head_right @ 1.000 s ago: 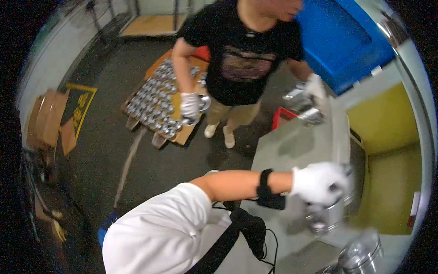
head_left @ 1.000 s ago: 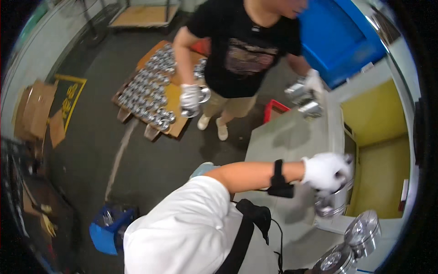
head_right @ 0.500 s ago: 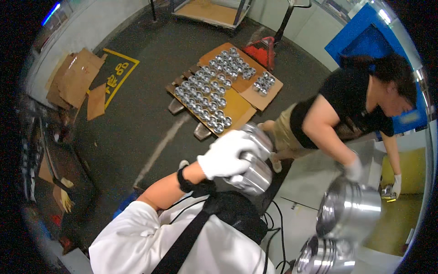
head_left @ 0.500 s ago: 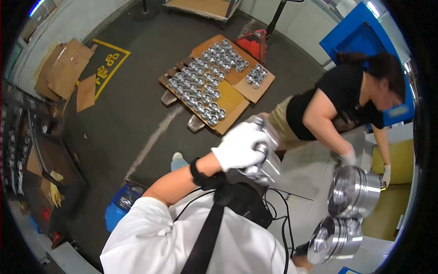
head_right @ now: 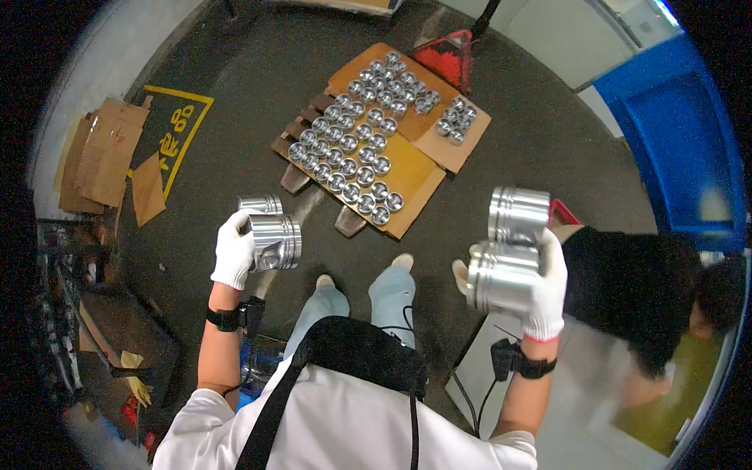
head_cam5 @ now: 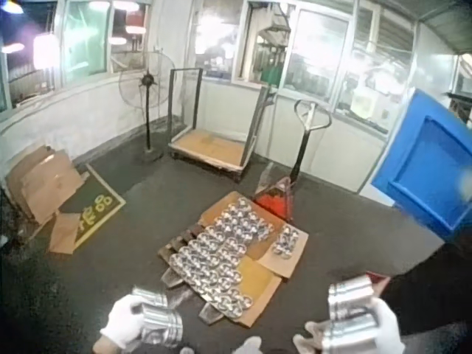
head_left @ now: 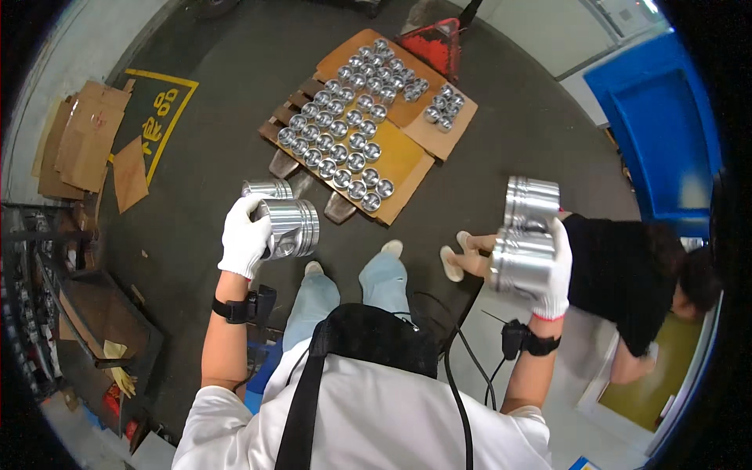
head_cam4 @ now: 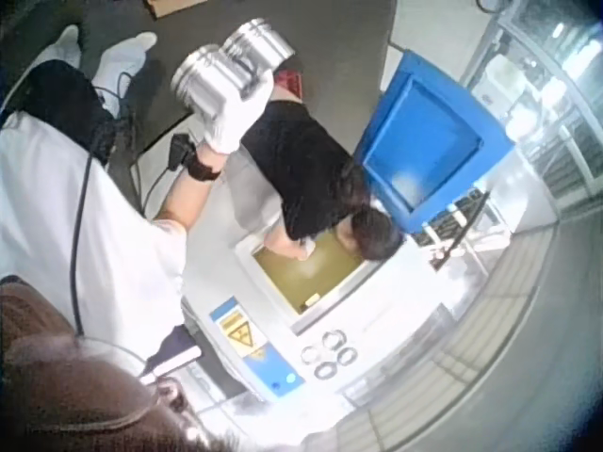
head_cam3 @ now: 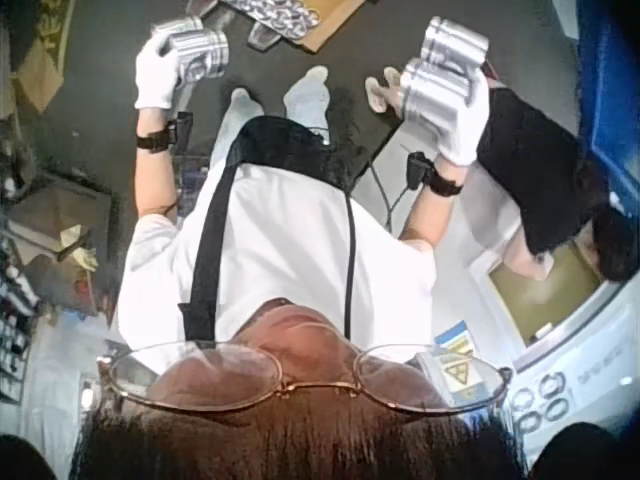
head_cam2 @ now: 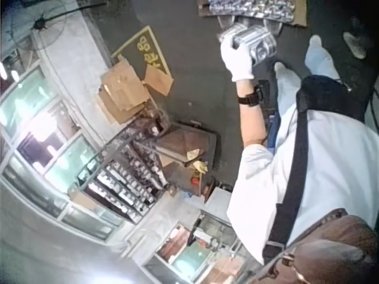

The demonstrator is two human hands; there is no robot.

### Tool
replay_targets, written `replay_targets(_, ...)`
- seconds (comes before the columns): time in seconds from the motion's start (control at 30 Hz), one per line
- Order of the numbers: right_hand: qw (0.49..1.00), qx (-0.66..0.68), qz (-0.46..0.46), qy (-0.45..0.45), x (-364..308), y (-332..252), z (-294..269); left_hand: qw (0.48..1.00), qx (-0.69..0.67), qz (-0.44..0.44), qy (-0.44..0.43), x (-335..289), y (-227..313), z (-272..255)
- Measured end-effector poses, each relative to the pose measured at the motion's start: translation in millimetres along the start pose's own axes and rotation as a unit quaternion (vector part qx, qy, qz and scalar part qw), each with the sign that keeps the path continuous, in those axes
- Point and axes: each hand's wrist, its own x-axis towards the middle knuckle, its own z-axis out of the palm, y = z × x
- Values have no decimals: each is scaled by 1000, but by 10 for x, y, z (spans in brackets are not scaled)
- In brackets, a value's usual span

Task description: Inspecting metal piston heads using an X-ray inspection machine and logging results on a computer.

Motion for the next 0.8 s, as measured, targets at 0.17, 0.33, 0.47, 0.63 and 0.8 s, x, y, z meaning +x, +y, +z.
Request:
replay_targets(0.17, 908, -380, -170, -55, 1780, 861, -416, 997, -14, -72, -2, 263, -76, 603)
replay_targets(0.33, 821, -526, -173, -140, 3457, 1871, -419, 994, 53, -89, -35, 445, -476, 1544)
replay_targets(0.47, 781, -578, -95, -218, 4478, 2970, -259, 977, 88, -178, -72, 499, -1076, 2209)
replay_targets(0.63, 743, -608, -113, -254, 5446, 4220, 24, 963, 94, -232, -104, 839, -1876, 2826)
replay_targets(0.8, 722, -598, -114, -329, 6105, 5212, 226, 961, 161, -190, -119, 1260, -2570, 3049)
